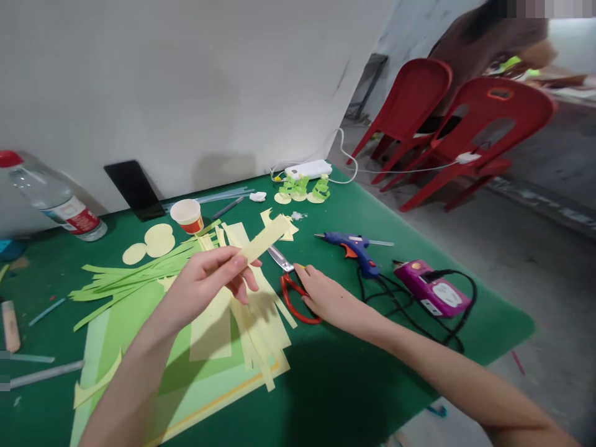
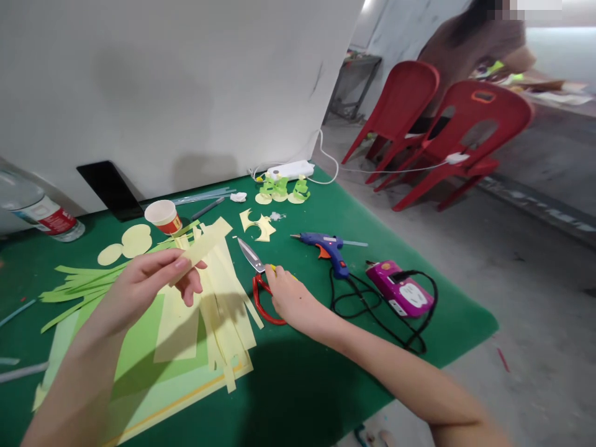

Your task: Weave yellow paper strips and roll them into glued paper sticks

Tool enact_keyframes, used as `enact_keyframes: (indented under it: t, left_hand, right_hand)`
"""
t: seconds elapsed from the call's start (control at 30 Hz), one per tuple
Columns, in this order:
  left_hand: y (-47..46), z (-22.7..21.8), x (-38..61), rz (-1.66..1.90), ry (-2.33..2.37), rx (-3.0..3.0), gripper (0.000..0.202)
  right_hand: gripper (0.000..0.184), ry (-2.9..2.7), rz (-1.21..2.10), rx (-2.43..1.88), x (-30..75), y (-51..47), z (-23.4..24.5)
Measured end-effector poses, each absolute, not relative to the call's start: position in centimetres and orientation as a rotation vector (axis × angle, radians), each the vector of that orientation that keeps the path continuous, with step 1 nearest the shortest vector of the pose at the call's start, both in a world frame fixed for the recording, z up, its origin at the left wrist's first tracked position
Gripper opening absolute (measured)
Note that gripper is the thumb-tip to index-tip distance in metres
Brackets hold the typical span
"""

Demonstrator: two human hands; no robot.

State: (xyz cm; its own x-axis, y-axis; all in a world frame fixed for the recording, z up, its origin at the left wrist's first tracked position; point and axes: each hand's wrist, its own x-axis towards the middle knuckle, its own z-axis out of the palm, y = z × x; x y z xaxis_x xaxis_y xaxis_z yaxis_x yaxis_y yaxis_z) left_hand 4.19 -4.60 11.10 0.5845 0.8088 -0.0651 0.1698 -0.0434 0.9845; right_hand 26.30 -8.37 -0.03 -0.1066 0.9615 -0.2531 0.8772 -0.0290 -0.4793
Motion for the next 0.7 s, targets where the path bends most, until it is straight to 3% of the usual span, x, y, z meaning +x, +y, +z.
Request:
enact_keyframes:
  t: [0.27,0.4,0.63,0.7]
  left_hand:
    - [-4.0,10.7,3.9,0.829,0.556,1.018,0.02]
    - [-3.9,10.7,3.9,0.892,0.564,0.964,0.02]
    - [-3.8,10.9,4.2,0.955,0.65,0.886,0.023]
    - [-3.7,11.0,4.2,0.975,0.681,0.873,0.023]
  right_hand:
    - [0.03,-1.921,1.187,-2.061,28.7,-5.9,0.1]
    - [0.022,-1.769,1.462,-1.74,29.7,-5.8,1.2]
    - [0.032,-1.437,1.428,-1.179,27.0,-6.5,5.7]
    - [0.028,-1.324,1.523,-1.037,26.2,-6.5,7.4]
